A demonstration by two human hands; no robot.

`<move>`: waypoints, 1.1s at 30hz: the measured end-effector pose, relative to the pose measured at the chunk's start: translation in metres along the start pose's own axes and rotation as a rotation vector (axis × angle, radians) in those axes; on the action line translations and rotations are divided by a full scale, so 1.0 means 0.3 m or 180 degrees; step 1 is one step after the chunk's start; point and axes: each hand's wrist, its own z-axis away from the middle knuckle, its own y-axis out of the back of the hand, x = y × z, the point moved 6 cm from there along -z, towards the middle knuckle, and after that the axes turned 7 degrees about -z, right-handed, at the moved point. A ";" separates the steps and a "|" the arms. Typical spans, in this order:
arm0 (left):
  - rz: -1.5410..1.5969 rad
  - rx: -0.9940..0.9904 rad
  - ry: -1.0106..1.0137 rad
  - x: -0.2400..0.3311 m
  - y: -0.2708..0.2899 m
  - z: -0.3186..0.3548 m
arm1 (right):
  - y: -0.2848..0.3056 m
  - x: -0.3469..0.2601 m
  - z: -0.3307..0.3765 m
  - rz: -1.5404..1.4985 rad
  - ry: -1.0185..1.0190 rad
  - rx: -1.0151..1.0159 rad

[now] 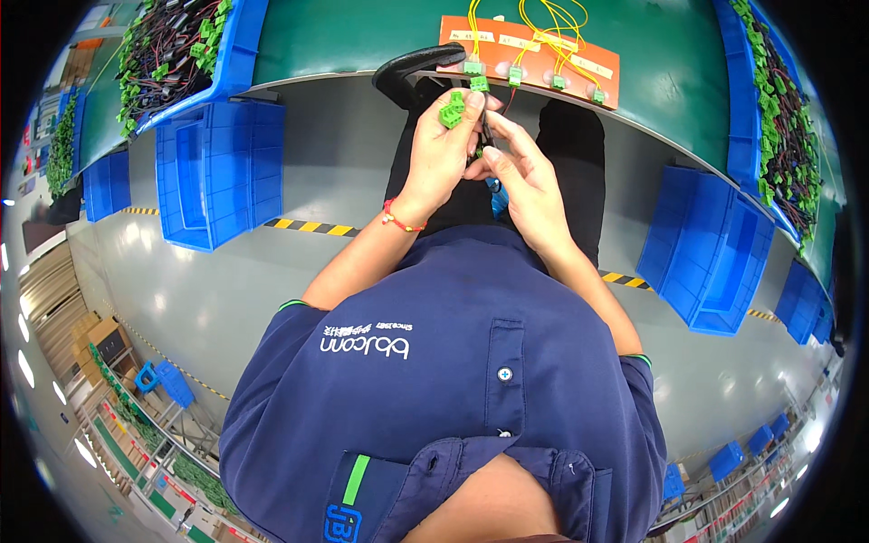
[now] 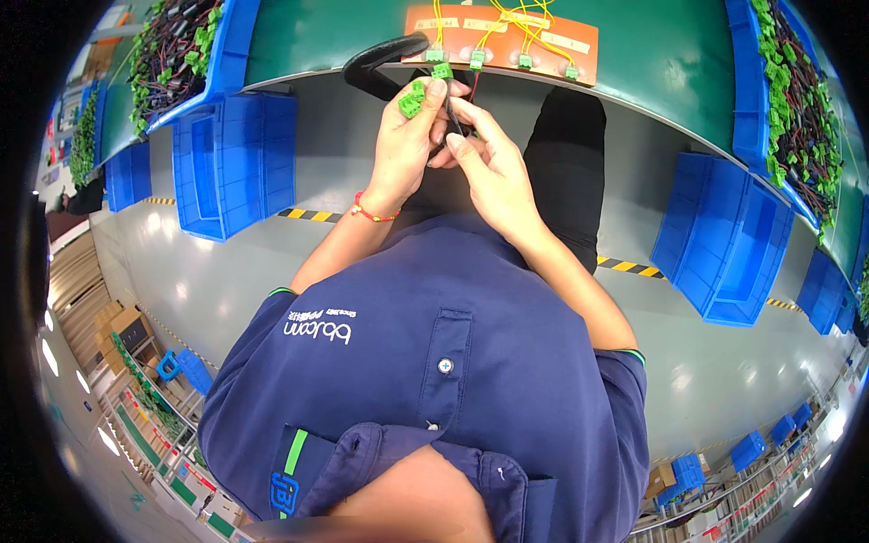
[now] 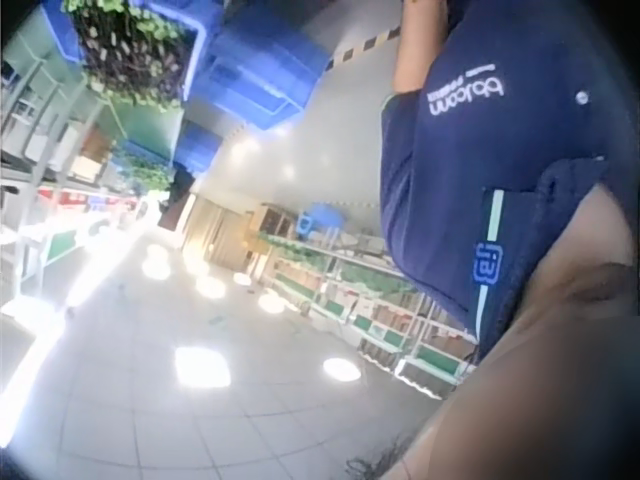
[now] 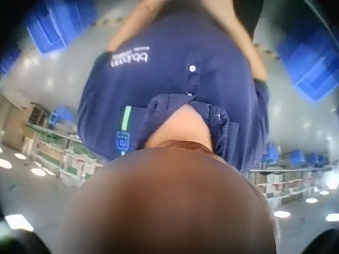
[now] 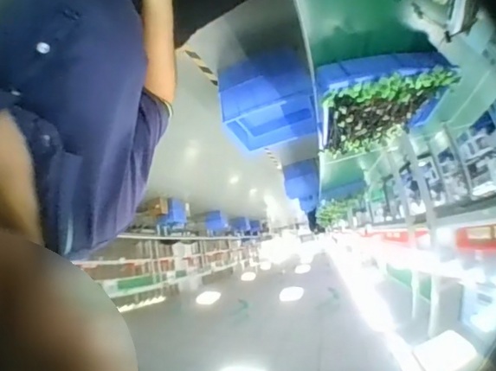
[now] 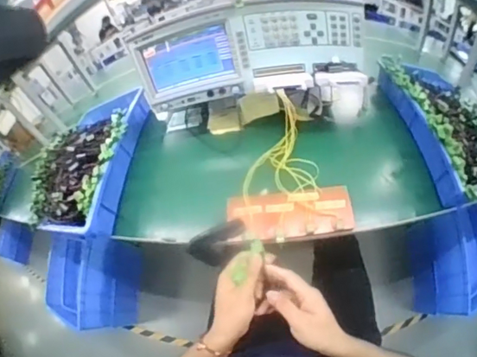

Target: Connecting wire harnesses and green terminal blocks to a testing circuit board and verifying components at an assembly station.

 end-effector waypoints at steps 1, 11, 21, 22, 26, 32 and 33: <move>-0.0169 0.0179 -0.0074 0.000 0.016 0.002 | -0.001 -0.005 0.010 0.0008 0.0040 0.0096; -0.0865 0.0820 -0.0877 -0.008 0.046 -0.010 | 0.057 0.066 0.054 -0.0648 -0.0955 0.0266; -0.0461 0.1119 -0.0642 -0.028 0.019 0.002 | 0.072 0.095 0.075 -0.0794 -0.1146 0.0197; -0.0072 0.1022 -0.0451 -0.021 0.013 -0.007 | 0.075 0.094 0.074 -0.0803 -0.1148 0.0202; 0.1153 0.0490 0.0216 -0.028 0.015 -0.015 | 0.086 0.110 0.060 -0.0878 -0.1216 0.0226; 0.0322 0.0117 0.1050 -0.140 0.078 0.022 | 0.138 0.221 0.019 -0.1659 -0.1557 0.0415; 0.0370 -0.0143 0.1157 -0.151 0.053 0.038 | 0.161 0.251 0.009 -0.1903 -0.1623 0.0514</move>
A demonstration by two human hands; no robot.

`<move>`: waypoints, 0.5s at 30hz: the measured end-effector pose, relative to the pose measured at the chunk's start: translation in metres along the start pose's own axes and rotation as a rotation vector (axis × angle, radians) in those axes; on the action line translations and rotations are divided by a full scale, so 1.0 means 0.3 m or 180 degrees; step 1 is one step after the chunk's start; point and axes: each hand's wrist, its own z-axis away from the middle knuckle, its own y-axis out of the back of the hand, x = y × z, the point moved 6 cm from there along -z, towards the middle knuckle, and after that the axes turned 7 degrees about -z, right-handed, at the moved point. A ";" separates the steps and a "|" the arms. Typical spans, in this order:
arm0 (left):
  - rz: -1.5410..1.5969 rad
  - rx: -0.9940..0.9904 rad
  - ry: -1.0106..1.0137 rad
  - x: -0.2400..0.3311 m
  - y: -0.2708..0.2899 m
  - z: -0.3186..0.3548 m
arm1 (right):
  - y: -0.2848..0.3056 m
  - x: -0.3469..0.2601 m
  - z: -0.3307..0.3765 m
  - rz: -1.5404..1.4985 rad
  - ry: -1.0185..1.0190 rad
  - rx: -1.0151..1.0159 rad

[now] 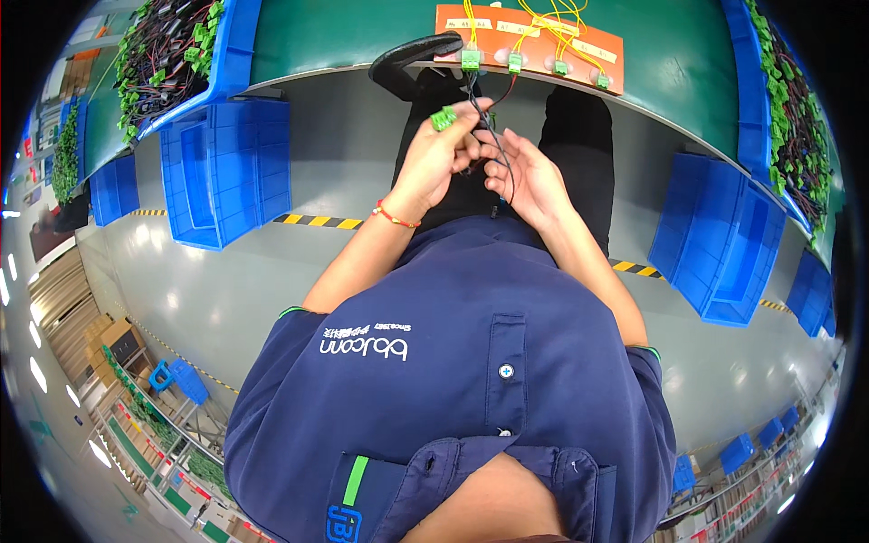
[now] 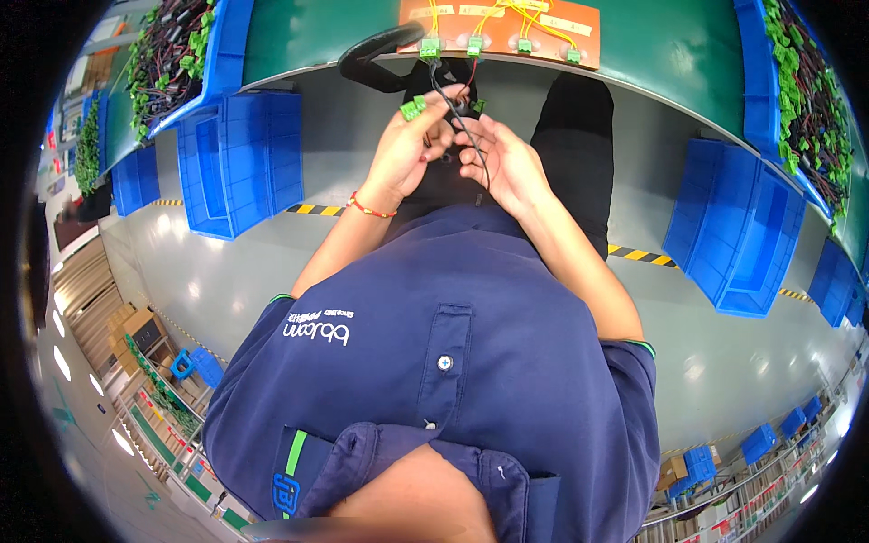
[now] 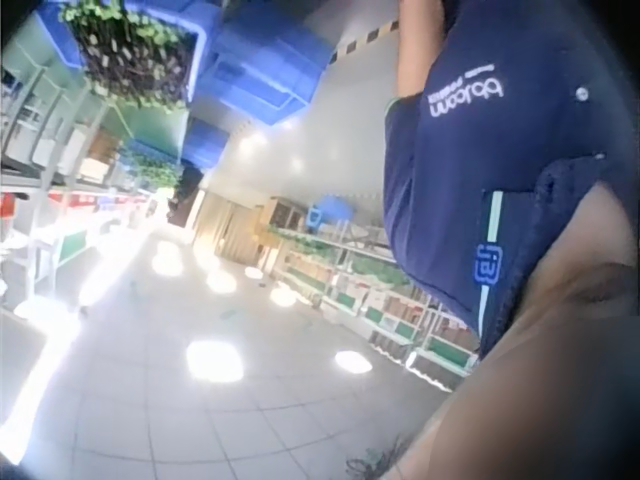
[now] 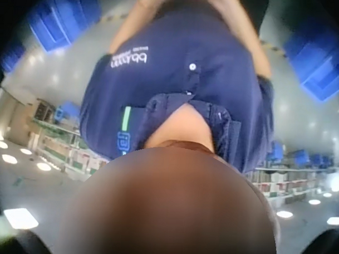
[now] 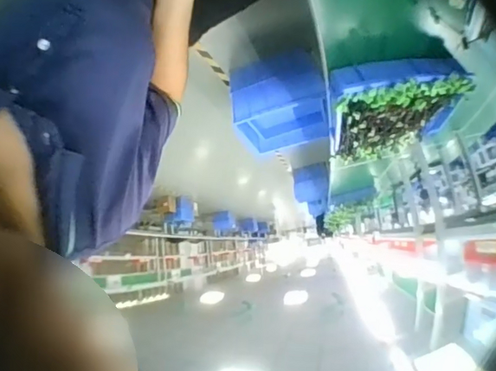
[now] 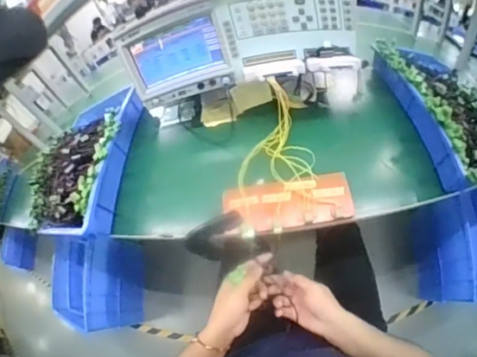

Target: Connecting wire harnesses and green terminal blocks to a testing circuit board and verifying components at an assembly station.

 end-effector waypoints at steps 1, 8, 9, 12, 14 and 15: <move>0.0092 -0.0288 0.0070 -0.009 -0.021 0.013 | 0.003 0.001 -0.011 -0.0247 -0.0075 0.0041; 0.0314 -0.0776 0.0120 -0.052 -0.038 0.068 | 0.090 -0.137 0.053 0.0298 0.1151 0.0616; 0.0169 -0.0719 0.0084 -0.048 -0.036 0.074 | 0.086 -0.165 0.082 0.0493 0.1436 0.0626; -0.0159 0.0113 -0.0262 0.000 -0.022 0.097 | 0.022 -0.215 0.164 0.1343 0.1903 0.0560; -0.0402 0.0821 -0.1101 0.060 0.014 0.127 | -0.020 -0.232 0.206 0.1664 0.2054 0.0543; -0.0601 0.0799 -0.1378 0.088 0.016 0.145 | -0.058 -0.238 0.228 0.2132 0.2205 0.0437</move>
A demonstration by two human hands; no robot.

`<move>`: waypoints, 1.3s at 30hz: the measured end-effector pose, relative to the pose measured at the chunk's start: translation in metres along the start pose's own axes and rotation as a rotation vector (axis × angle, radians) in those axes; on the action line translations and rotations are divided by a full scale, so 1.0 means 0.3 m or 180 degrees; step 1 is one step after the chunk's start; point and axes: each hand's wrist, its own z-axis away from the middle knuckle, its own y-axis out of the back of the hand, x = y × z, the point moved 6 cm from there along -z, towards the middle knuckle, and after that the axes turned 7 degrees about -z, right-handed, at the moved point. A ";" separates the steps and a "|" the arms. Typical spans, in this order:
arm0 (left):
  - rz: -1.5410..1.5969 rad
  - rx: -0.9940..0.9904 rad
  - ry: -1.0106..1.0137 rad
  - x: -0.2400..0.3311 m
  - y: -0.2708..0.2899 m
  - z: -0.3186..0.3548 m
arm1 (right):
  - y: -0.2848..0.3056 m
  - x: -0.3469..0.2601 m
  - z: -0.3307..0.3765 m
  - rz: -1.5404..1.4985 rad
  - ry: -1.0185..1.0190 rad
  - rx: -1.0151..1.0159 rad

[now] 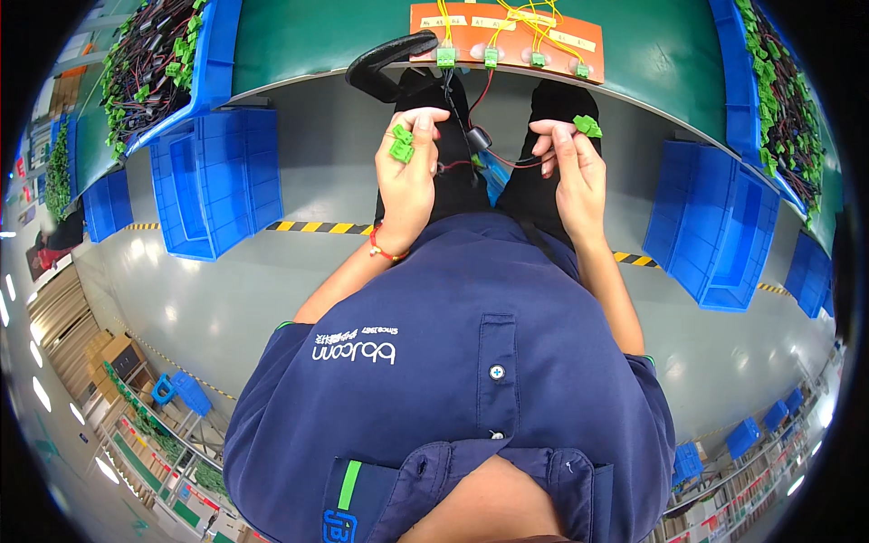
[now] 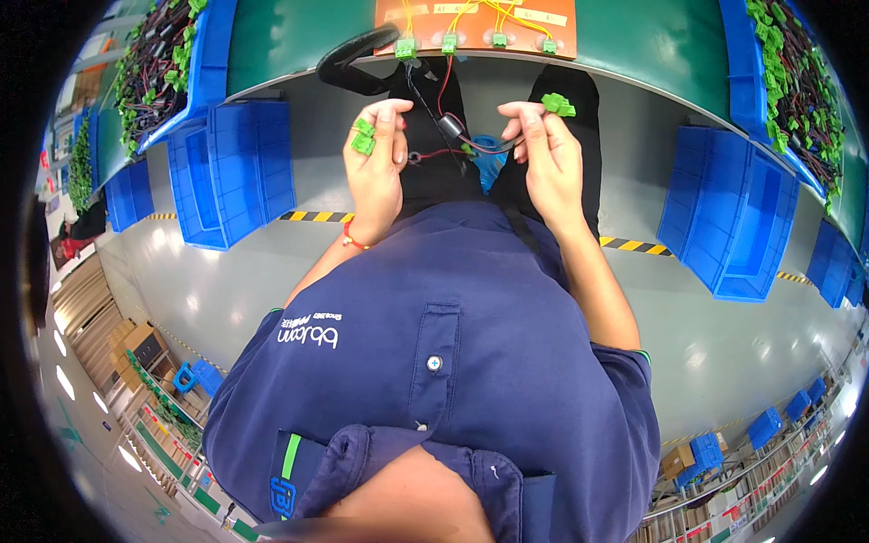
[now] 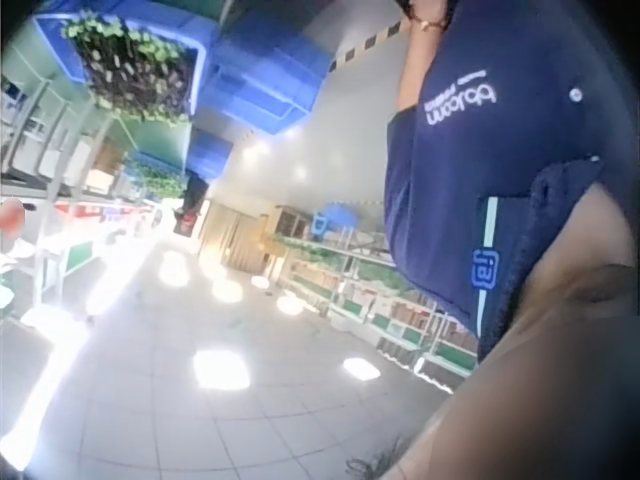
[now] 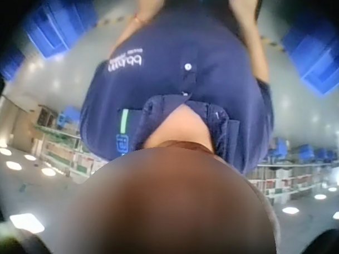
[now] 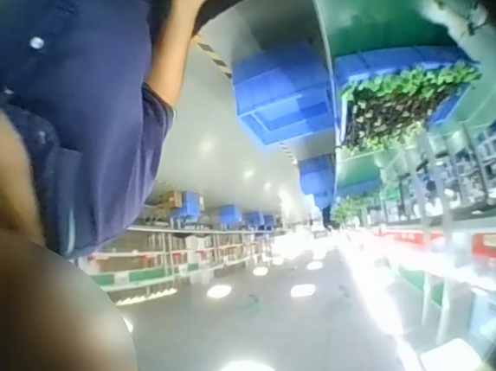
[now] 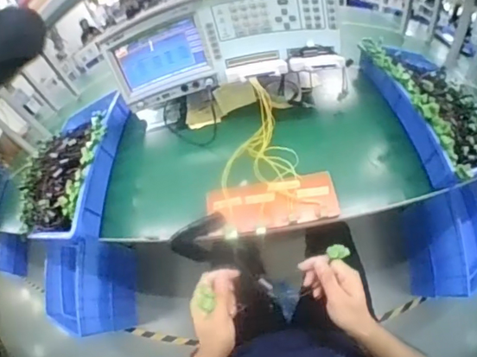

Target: Connecting wire harnesses and green terminal blocks to a testing circuit board and verifying components at an assembly station.

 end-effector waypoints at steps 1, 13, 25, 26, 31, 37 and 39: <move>-0.0184 -0.0230 -0.0259 0.052 -0.029 0.005 | -0.016 -0.034 0.011 0.0408 0.0234 -0.0166; 0.0164 -0.1021 -0.0485 0.176 -0.173 -0.061 | -0.084 -0.115 -0.008 -0.0149 0.0318 -0.0641; 0.2785 -0.1948 0.1762 0.018 -0.381 -0.087 | 0.071 -0.137 0.003 -0.1589 0.0021 -0.0356; 0.2777 -0.1945 0.1762 0.009 -0.388 -0.089 | 0.055 -0.132 0.012 -0.1481 -0.0064 -0.0449; 0.3661 -0.2184 0.1885 0.002 -0.428 -0.076 | 0.041 -0.163 0.007 -0.0739 0.0040 -0.0381; 0.4204 -0.2206 0.2037 0.015 -0.445 -0.079 | 0.059 -0.134 -0.056 -0.0228 -0.0017 -0.0276; 0.4208 -0.2154 0.1989 0.008 -0.447 -0.095 | 0.053 -0.119 -0.079 -0.0176 -0.0103 -0.0332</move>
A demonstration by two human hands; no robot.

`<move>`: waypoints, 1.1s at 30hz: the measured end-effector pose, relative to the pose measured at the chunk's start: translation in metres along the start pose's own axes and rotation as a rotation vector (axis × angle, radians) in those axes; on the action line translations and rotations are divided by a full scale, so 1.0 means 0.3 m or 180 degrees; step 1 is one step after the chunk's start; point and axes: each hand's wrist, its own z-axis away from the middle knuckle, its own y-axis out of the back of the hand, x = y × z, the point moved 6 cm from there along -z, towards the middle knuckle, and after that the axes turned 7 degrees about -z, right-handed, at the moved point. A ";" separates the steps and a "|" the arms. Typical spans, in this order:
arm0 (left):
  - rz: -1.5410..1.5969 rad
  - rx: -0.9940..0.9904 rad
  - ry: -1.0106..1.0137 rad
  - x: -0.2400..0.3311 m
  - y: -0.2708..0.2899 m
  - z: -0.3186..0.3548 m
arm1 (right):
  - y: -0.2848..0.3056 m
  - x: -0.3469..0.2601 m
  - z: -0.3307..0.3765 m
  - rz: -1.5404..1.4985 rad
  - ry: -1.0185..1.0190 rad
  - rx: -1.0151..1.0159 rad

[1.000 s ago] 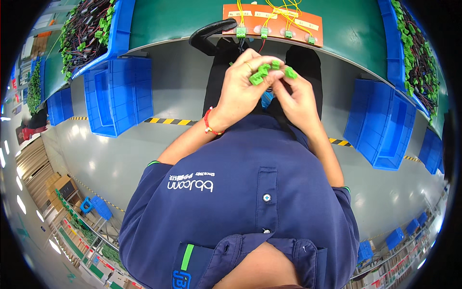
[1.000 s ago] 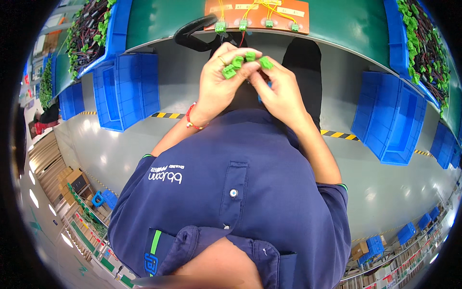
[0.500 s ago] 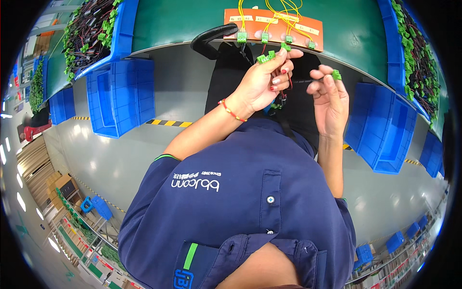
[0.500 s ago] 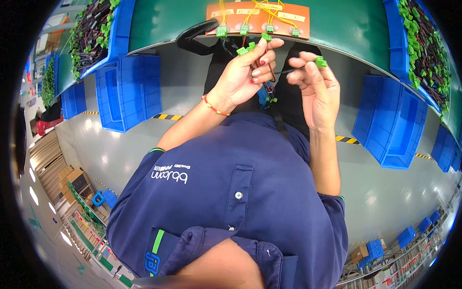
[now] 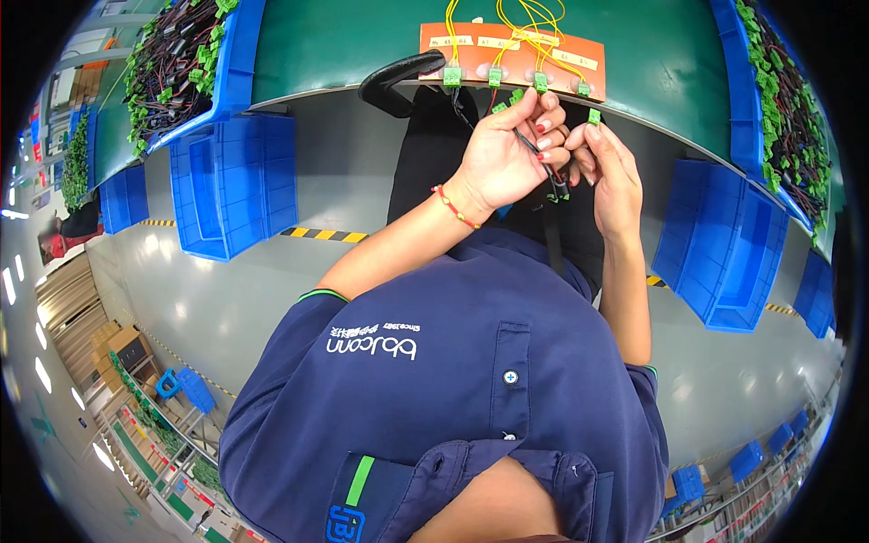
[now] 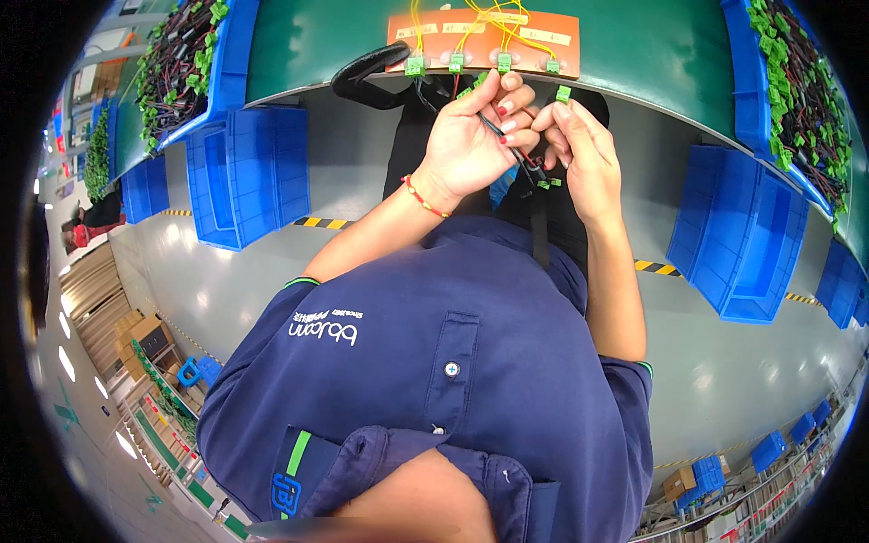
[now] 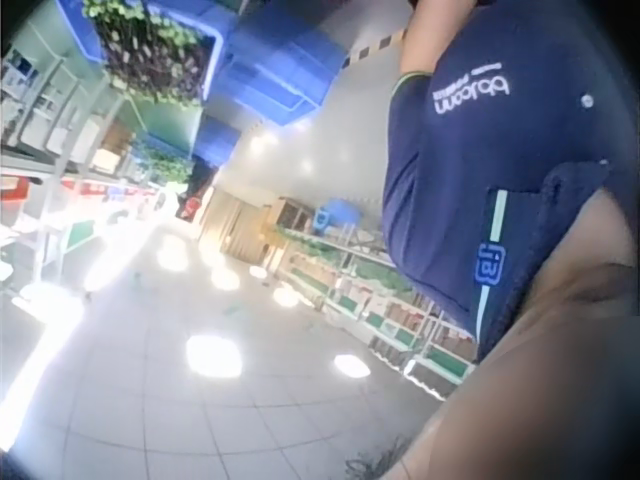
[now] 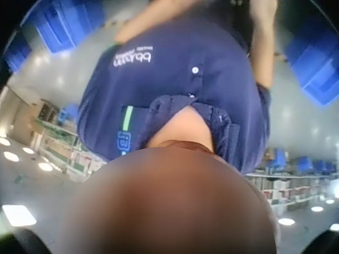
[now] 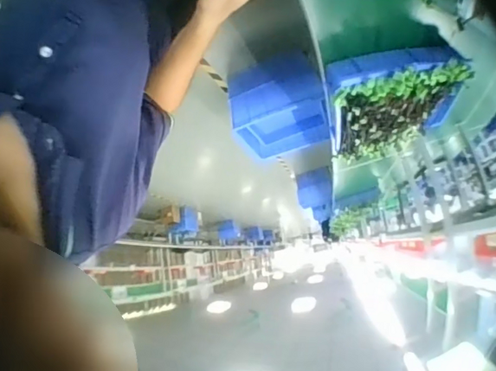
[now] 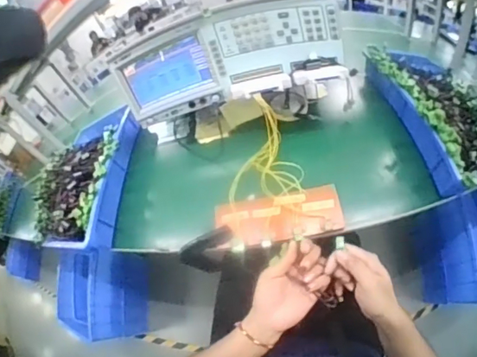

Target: Connecting wire harnesses and green terminal blocks to a testing circuit board and verifying components at an assembly station.

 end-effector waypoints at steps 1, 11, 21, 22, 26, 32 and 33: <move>-0.0012 -0.0009 0.0001 0.008 0.012 -0.004 | 0.002 0.003 -0.013 -0.0002 0.0014 -0.0003; -0.0544 0.0173 0.0007 0.045 0.011 0.015 | -0.014 0.032 -0.073 -0.0390 -0.0041 -0.0368; -0.3383 0.1427 -0.0560 0.098 0.003 0.283 | 0.014 0.086 -0.092 -0.0363 0.0118 0.0305; -0.3464 0.1590 -0.0915 0.122 0.018 0.306 | 0.031 0.104 -0.094 -0.0260 -0.0003 0.0266; -0.3561 0.2043 -0.1566 0.220 0.057 0.347 | -0.005 0.167 -0.059 0.0554 -0.0105 -0.0660; -0.4461 0.1455 -0.0627 0.168 0.089 0.277 | -0.188 0.324 0.001 0.0146 -0.0754 -0.1406; -0.4635 0.1264 -0.0580 0.163 0.106 0.262 | -0.182 0.343 0.015 0.0441 -0.0815 -0.1488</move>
